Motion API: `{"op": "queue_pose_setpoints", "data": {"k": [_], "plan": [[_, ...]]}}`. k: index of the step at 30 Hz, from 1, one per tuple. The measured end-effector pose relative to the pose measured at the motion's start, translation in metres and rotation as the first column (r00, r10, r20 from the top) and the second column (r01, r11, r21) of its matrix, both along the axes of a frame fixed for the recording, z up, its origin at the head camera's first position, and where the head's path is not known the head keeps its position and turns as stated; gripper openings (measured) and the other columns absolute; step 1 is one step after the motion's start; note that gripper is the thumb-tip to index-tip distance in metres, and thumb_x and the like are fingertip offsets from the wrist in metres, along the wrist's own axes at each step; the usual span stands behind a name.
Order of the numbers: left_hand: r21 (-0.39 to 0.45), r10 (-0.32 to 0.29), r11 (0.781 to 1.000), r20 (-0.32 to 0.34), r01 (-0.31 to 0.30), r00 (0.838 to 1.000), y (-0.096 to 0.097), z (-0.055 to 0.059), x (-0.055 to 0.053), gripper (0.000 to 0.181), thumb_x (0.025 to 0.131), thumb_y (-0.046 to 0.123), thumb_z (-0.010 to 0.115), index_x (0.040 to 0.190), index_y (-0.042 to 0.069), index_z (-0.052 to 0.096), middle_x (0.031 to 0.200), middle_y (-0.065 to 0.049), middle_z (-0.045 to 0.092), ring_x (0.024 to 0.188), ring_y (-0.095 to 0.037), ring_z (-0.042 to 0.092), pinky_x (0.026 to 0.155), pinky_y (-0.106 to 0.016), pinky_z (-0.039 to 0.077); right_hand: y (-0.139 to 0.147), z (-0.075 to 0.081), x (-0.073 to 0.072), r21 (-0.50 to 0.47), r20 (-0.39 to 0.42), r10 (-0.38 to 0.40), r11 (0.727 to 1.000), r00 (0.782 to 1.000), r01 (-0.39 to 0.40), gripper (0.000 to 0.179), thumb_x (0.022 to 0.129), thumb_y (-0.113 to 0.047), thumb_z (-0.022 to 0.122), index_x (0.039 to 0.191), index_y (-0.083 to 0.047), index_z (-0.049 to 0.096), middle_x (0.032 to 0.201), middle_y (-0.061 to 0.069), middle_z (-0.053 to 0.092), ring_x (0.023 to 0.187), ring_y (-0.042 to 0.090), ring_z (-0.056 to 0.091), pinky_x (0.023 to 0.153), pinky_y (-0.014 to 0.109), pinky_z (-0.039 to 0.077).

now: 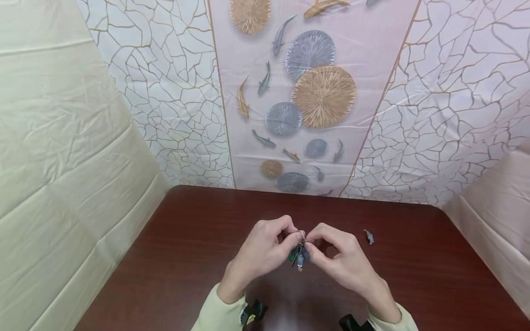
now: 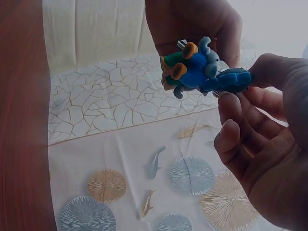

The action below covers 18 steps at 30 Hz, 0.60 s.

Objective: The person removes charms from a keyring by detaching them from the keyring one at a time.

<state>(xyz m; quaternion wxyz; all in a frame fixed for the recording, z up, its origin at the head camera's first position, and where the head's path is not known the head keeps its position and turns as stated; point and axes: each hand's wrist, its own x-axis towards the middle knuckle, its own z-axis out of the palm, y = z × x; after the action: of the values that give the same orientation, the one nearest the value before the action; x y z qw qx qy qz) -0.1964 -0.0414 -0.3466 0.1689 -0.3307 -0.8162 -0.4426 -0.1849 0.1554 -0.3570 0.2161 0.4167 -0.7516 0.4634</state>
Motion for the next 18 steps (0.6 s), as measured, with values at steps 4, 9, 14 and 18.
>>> {"op": "queue_pose_setpoints", "data": {"k": [4,9,14,18], "plan": [[-0.002,-0.005,1.0,-0.007,0.005,1.0,-0.0002,0.0003,0.0,0.014,0.092,0.014,0.064,0.079,0.018,0.062,0.071,0.011,0.067,0.049,0.005,0.04,0.046,-0.013,0.035,0.0002,0.0011,0.0007,0.003,-0.006,0.003,1.0,1.0,-0.003,0.027,0.082,0.011,0.067,0.091,-0.014,0.064,0.08,-0.008,0.058,0.066,0.0,0.055,0.053,0.013,0.045],[-0.059,0.01,0.998,-0.172,-0.021,0.985,0.0006,-0.0016,-0.0024,0.008,0.09,0.009,0.067,0.088,0.017,0.065,0.081,0.008,0.065,0.066,0.0,0.05,0.061,-0.01,0.042,0.0009,0.0,-0.0004,0.025,-0.017,-0.022,0.999,1.0,0.022,0.027,0.081,0.01,0.067,0.091,-0.015,0.064,0.08,-0.009,0.059,0.065,-0.001,0.055,0.052,0.012,0.044],[-0.151,0.069,0.978,-0.428,-0.147,0.901,0.0016,-0.0041,-0.0043,0.009,0.086,0.01,0.072,0.089,0.015,0.065,0.081,0.006,0.064,0.073,-0.007,0.057,0.068,-0.018,0.047,0.0019,-0.0016,-0.0015,0.05,0.007,-0.057,0.997,0.998,0.057,0.026,0.083,0.009,0.067,0.089,-0.017,0.064,0.08,-0.011,0.059,0.065,-0.001,0.055,0.052,0.012,0.044],[-0.157,0.084,0.971,-0.492,-0.183,0.866,0.0008,-0.006,-0.0051,0.01,0.084,0.01,0.071,0.083,0.015,0.063,0.076,0.008,0.062,0.068,-0.006,0.056,0.064,-0.019,0.045,0.0014,-0.0025,-0.0012,0.063,0.031,-0.063,0.996,0.998,0.061,0.026,0.084,0.007,0.067,0.089,-0.019,0.064,0.079,-0.012,0.059,0.065,-0.001,0.056,0.052,0.013,0.045]]}}
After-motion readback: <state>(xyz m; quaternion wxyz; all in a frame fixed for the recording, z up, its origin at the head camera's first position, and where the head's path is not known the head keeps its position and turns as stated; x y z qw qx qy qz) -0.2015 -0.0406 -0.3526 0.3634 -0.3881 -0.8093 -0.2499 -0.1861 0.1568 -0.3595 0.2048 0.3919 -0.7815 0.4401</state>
